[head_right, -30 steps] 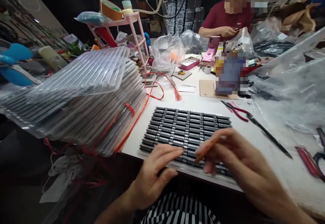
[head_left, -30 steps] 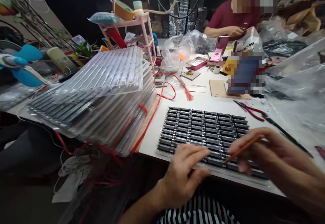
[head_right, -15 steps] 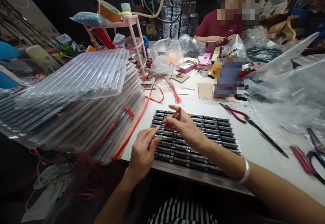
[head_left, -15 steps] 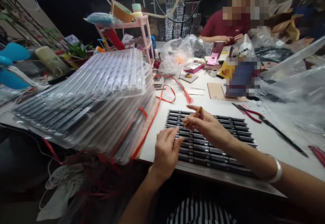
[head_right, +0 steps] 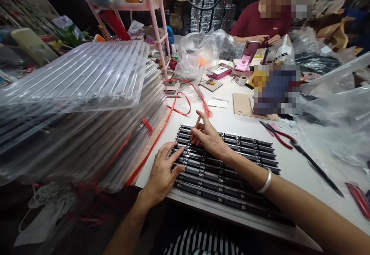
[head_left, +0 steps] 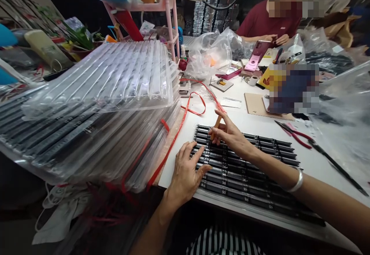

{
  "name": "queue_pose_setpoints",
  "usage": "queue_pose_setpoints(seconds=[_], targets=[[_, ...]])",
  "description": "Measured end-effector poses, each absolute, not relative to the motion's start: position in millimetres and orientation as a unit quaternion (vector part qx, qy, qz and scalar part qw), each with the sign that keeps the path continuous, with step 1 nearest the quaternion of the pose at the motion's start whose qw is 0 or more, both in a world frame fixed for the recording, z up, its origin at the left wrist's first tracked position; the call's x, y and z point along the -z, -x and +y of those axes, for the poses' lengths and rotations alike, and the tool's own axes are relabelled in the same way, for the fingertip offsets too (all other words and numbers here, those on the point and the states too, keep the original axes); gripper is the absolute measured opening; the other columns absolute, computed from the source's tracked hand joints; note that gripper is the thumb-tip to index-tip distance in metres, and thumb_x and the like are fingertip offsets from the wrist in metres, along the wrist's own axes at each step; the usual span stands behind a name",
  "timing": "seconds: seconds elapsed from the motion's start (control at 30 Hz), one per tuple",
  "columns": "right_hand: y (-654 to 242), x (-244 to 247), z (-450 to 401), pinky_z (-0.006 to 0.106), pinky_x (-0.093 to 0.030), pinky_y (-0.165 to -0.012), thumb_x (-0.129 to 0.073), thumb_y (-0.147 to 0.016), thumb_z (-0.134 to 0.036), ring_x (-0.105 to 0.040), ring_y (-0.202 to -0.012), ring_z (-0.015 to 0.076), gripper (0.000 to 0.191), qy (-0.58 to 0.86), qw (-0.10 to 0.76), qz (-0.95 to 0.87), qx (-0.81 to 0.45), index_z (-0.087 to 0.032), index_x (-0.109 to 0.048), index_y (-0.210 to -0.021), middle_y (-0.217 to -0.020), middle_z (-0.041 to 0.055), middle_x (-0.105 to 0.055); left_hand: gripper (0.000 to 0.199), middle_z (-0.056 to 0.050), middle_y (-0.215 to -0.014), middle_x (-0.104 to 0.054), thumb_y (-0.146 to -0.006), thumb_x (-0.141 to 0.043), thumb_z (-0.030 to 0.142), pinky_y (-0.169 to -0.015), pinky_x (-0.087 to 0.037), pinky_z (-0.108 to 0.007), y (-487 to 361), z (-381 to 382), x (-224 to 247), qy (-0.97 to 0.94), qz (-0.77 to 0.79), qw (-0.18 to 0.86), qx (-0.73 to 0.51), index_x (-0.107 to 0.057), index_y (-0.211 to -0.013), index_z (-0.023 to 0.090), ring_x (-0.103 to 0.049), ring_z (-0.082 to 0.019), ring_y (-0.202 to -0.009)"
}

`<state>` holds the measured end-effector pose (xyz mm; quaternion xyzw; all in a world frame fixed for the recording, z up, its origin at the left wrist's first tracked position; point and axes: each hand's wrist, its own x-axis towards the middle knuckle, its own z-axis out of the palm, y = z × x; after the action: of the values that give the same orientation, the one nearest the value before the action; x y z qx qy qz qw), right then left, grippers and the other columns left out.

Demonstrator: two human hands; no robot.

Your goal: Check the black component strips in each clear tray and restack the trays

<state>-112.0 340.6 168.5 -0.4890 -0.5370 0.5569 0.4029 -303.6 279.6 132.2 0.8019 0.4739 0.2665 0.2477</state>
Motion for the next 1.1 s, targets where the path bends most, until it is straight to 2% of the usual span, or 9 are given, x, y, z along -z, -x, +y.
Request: queue_pose_setpoints(seconds=[0.37, 0.67, 0.9, 1.1], targets=[[115, -162, 344, 0.026, -0.048, -0.050, -0.057, -0.085, -0.040, -0.057, -0.060, 0.0149, 0.072, 0.484, 0.372, -0.570, -0.550, -0.018, -0.016, -0.141, -0.080, 0.0009, -0.056, 0.065, -0.013, -0.137, -0.043, -0.090, -0.030, 0.061, -0.111, -0.028, -0.048, 303, 280, -131, -0.802, 0.478, 0.244, -0.262, -0.052, -0.133, 0.016, -0.028, -0.029, -0.134], [117, -175, 352, 0.026, -0.049, -0.060, -0.044, -0.090, -0.023, -0.051, -0.064, 0.0111, 0.063, 0.409, 0.274, -0.713, -0.500, -0.024, -0.018, -0.147, -0.088, 0.0013, -0.056, 0.064, -0.014, -0.136, -0.043, -0.091, -0.032, 0.059, -0.111, -0.028, -0.050, 302, 281, -132, -0.801, 0.478, 0.247, -0.262, -0.053, -0.132, 0.015, -0.029, -0.030, -0.133], [104, -177, 350, 0.024, -0.047, -0.051, -0.053, -0.084, -0.028, -0.054, -0.059, 0.0111, 0.072, 0.477, 0.385, -0.557, -0.561, -0.017, -0.014, -0.144, -0.093, 0.0058, -0.059, 0.062, -0.014, -0.137, -0.041, -0.092, -0.033, 0.057, -0.112, -0.027, -0.048, 302, 283, -129, -0.808, 0.465, 0.243, -0.268, -0.051, -0.133, 0.014, -0.029, -0.027, -0.134], [108, -173, 343, 0.022, -0.048, -0.051, -0.054, -0.083, -0.028, -0.054, -0.058, 0.0099, 0.070, 0.465, 0.385, -0.557, -0.570, -0.018, -0.018, -0.142, -0.095, 0.0056, -0.060, 0.061, -0.014, -0.138, -0.041, -0.092, -0.033, 0.057, -0.112, -0.027, -0.050, 303, 282, -130, -0.810, 0.471, 0.235, -0.260, -0.051, -0.133, 0.015, -0.025, -0.028, -0.136]])
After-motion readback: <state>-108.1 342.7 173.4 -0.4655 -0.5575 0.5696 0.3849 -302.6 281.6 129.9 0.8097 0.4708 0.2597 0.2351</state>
